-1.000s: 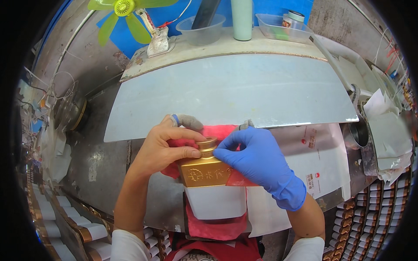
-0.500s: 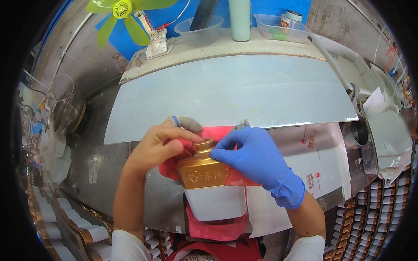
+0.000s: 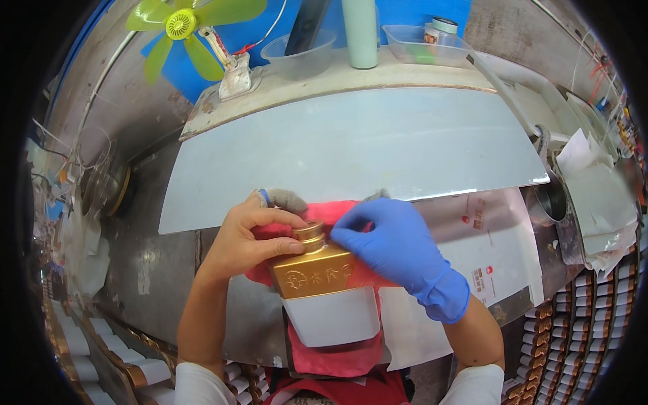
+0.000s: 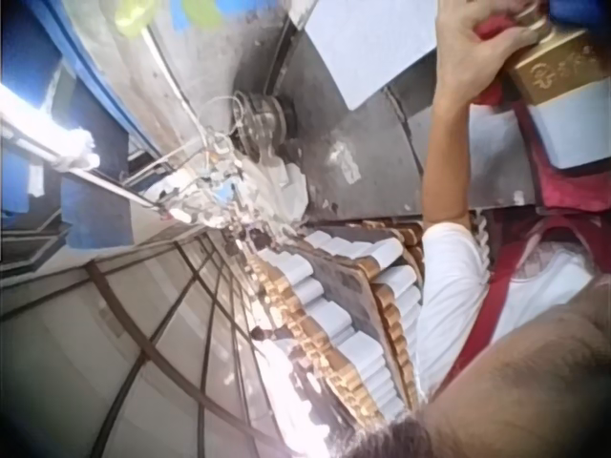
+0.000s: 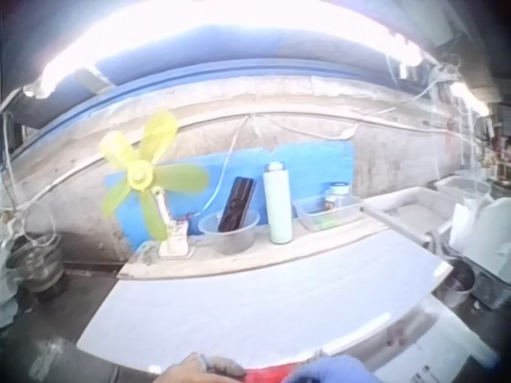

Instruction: The person applies labels to a gold and white bottle using a red cloth for support. They peel labels from a sheet, align them on the bottle, and smooth them down. The person also handles a clear plastic sheet and a red tool during the process.

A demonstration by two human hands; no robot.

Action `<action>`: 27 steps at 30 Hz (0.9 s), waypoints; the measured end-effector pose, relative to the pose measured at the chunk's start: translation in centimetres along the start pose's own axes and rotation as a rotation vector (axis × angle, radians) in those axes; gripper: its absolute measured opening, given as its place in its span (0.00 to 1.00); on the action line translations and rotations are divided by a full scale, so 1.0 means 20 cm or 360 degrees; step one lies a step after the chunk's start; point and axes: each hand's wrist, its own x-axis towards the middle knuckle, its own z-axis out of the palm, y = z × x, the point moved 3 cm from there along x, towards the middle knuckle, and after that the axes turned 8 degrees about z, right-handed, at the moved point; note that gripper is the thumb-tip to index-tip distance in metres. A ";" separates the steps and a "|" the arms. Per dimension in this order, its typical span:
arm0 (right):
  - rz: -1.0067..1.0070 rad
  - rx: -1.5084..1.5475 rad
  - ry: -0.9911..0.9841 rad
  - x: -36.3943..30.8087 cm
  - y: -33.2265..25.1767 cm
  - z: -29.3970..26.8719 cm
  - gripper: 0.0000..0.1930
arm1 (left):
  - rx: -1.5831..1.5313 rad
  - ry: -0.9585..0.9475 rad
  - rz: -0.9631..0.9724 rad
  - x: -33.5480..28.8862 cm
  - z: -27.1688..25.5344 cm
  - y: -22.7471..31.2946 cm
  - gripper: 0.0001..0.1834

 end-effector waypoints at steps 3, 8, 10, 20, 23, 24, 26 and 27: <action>-0.0226 -0.0043 0.0306 -0.08 0.02 0.00 0.13 | -0.0001 0.0011 -0.0009 -0.02 0.00 -0.01 0.13; -0.0726 -0.0353 0.0282 -0.35 -0.09 0.12 0.26 | 0.0016 0.0002 0.0021 -0.01 0.01 0.00 0.13; -0.0806 -0.0542 0.0298 -0.36 -0.11 0.18 0.31 | 0.0027 -0.0003 0.0051 0.00 0.00 0.01 0.13; -0.0570 -0.0872 0.0348 -0.35 -0.11 0.20 0.30 | -0.0010 0.0015 0.0048 -0.02 0.00 -0.01 0.13; -0.0550 -0.0836 0.0272 -0.29 -0.08 0.20 0.31 | -0.0021 -0.0023 0.0059 -0.01 0.00 -0.03 0.13; -0.0557 -0.0806 0.0242 -0.26 -0.07 0.20 0.32 | -0.0016 -0.0036 0.0065 -0.01 -0.01 -0.03 0.13; -0.0493 -0.0631 0.0187 -0.22 -0.05 0.19 0.30 | -0.0082 -0.0060 0.0047 -0.02 -0.01 -0.05 0.13; -0.0470 -0.0542 0.0153 -0.21 -0.04 0.18 0.30 | -0.0108 -0.0065 0.0035 -0.02 -0.02 -0.05 0.13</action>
